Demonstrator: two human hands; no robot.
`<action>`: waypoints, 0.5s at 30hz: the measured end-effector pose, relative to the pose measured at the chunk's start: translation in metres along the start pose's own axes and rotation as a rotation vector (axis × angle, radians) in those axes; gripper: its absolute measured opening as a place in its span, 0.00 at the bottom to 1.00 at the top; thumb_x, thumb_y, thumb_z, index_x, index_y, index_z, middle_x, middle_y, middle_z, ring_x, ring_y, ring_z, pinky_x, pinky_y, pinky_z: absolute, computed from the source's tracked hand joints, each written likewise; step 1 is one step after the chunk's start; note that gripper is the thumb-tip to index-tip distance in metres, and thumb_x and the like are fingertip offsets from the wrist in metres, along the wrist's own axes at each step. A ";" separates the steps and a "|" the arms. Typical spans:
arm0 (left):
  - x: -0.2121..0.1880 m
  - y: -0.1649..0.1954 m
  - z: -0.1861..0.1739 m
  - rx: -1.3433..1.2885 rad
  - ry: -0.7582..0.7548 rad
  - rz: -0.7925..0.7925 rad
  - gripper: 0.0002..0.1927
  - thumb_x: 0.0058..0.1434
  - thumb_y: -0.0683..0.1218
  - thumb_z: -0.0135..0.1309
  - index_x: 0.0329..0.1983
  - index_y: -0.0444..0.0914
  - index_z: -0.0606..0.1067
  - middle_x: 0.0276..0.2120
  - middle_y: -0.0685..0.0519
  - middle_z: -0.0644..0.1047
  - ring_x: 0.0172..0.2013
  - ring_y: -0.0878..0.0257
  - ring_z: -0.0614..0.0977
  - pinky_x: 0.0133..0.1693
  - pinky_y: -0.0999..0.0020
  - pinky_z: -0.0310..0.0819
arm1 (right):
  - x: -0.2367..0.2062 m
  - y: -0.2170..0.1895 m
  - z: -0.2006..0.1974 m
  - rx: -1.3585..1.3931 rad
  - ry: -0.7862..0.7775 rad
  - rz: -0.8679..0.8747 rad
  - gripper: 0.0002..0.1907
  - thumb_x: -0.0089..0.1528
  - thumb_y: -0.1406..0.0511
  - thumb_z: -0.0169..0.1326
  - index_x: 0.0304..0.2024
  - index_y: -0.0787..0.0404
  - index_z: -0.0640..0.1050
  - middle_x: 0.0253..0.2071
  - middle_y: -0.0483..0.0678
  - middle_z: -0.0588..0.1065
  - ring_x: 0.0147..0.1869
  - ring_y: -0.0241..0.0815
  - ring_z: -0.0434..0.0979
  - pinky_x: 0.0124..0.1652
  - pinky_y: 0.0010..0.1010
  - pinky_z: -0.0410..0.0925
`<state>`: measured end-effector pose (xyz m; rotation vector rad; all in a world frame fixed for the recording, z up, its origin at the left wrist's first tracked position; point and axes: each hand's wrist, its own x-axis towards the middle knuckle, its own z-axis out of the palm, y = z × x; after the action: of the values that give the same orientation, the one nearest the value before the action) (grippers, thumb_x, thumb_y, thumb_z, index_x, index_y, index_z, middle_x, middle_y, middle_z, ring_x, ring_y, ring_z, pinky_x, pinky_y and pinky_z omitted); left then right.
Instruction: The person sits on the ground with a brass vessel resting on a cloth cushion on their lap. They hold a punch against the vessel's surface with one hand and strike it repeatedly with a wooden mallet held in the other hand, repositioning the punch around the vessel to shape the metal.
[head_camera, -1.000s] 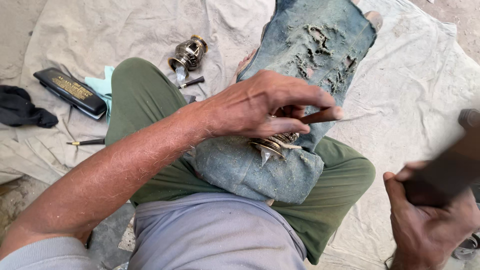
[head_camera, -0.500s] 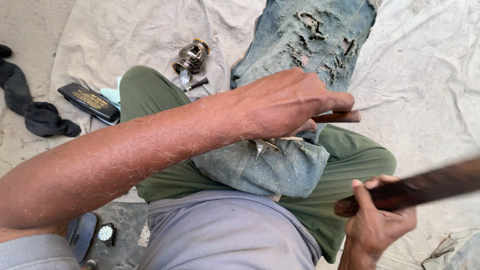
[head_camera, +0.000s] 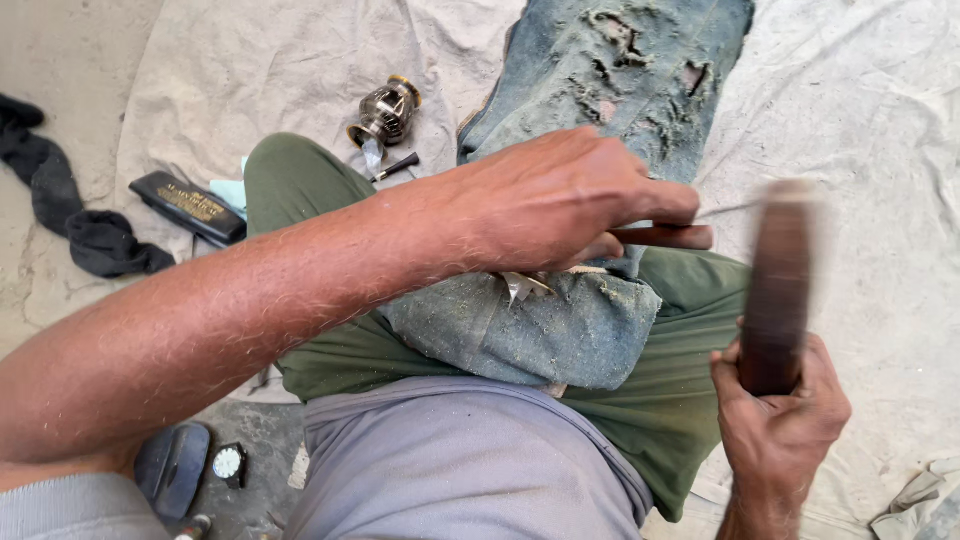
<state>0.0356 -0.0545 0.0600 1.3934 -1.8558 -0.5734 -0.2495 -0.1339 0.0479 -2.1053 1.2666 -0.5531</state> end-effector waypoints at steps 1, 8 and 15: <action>0.001 0.000 0.000 0.014 0.019 0.034 0.21 0.54 0.42 0.67 0.51 0.42 0.74 0.30 0.47 0.80 0.34 0.43 0.82 0.33 0.48 0.70 | 0.000 -0.003 0.000 0.270 0.051 0.066 0.16 0.55 0.78 0.61 0.45 0.63 0.76 0.34 0.44 0.75 0.38 0.32 0.75 0.42 0.24 0.71; 0.003 -0.008 0.004 -0.028 0.034 0.068 0.22 0.53 0.41 0.68 0.49 0.39 0.72 0.30 0.46 0.80 0.34 0.44 0.82 0.33 0.49 0.70 | -0.011 0.021 0.001 0.353 0.077 0.190 0.19 0.56 0.83 0.59 0.48 0.67 0.75 0.35 0.49 0.74 0.34 0.38 0.72 0.32 0.29 0.66; 0.025 -0.008 0.021 0.103 0.011 0.002 0.10 0.69 0.51 0.59 0.42 0.40 0.78 0.27 0.43 0.80 0.31 0.42 0.82 0.32 0.48 0.73 | -0.029 0.060 0.026 0.807 0.095 0.235 0.22 0.55 0.86 0.57 0.48 0.66 0.73 0.39 0.50 0.73 0.45 0.40 0.76 0.49 0.34 0.75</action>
<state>0.0205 -0.0822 0.0479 1.4577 -1.9008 -0.4743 -0.2847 -0.1215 -0.0130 -1.2582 1.0682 -0.8831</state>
